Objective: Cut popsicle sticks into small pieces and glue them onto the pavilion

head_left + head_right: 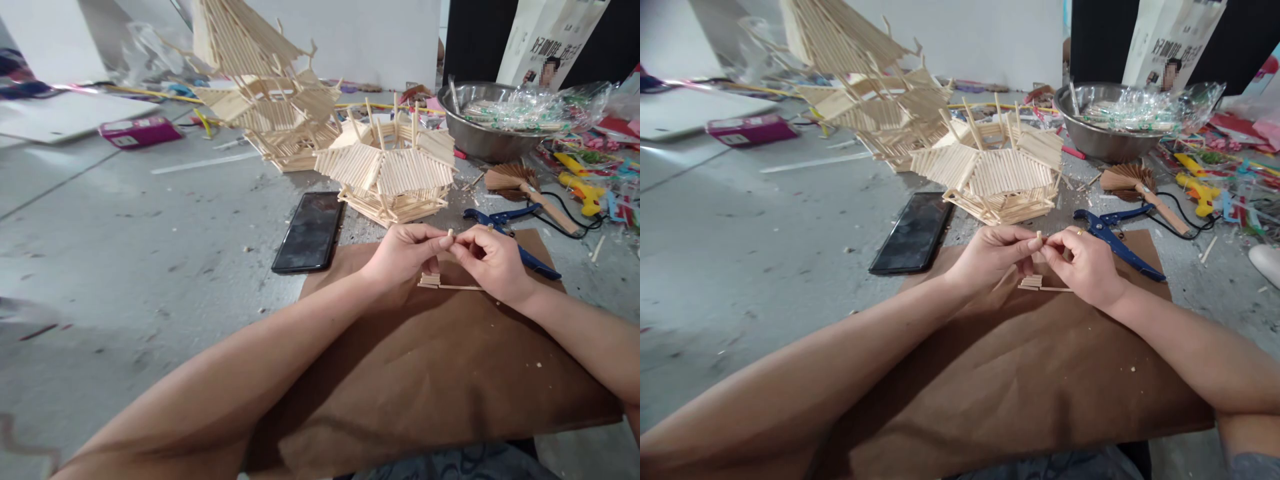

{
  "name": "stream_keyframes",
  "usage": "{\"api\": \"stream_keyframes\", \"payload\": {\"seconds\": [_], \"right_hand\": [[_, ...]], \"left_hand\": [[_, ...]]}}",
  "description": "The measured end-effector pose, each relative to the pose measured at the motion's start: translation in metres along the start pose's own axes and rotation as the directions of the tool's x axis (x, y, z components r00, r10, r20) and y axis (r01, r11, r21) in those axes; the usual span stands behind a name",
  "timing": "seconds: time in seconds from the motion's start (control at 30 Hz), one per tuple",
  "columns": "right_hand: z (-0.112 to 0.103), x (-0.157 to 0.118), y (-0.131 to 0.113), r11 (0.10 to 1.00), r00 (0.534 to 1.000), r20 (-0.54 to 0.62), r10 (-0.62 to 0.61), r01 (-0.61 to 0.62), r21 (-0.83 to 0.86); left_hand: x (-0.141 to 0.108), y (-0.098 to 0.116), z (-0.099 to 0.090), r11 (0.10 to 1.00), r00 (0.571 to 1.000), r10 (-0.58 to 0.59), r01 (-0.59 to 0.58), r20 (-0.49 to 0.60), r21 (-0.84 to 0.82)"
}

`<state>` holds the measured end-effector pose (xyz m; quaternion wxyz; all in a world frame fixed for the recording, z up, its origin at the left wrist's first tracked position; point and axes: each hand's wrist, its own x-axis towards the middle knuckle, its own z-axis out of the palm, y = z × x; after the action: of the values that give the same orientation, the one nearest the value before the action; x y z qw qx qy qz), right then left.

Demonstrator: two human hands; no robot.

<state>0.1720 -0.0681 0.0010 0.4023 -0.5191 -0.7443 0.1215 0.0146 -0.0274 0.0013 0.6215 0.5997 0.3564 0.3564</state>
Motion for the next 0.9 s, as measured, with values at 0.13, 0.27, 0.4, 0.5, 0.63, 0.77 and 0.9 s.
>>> {"api": "stream_keyframes", "payload": {"seconds": [0.13, 0.27, 0.4, 0.5, 0.63, 0.77, 0.9], "right_hand": [[-0.001, 0.0, 0.001, 1.0, 0.999, 0.043, 0.028, -0.028, 0.009], [-0.008, 0.005, 0.005, 0.997, 0.996, 0.084, -0.004, -0.003, 0.08], [-0.035, 0.016, 0.01, 0.964, 0.954, 0.298, 0.015, 0.065, -0.257], [-0.057, 0.024, 0.021, 0.741, 0.86, 0.448, 0.245, 0.132, -0.658], [-0.068, 0.027, 0.041, 0.493, 0.73, 0.446, 0.518, 0.171, -0.853], [-0.068, 0.029, 0.057, 0.548, 0.709, 0.492, 0.505, 0.177, -0.817], [-0.071, 0.032, 0.064, 0.611, 0.775, 0.431, 0.462, 0.074, -0.788]], "left_hand": [[0.0, 0.002, 0.001, 0.995, 0.999, -0.046, 0.047, 0.009, -0.083], [-0.001, 0.002, 0.001, 0.995, 0.997, -0.05, 0.055, 0.06, -0.08], [0.0, -0.002, -0.005, 1.0, 0.992, -0.021, 0.02, 0.12, 0.016], [0.001, -0.004, -0.009, 0.997, 0.991, -0.005, -0.007, 0.137, 0.081], [0.001, -0.003, -0.009, 1.0, 0.993, -0.027, 0.025, 0.115, 0.015], [0.002, 0.002, -0.008, 0.965, 0.992, -0.102, 0.117, 0.074, -0.236], [0.004, 0.006, -0.01, 0.899, 0.975, -0.205, 0.223, 0.088, -0.376]]}}
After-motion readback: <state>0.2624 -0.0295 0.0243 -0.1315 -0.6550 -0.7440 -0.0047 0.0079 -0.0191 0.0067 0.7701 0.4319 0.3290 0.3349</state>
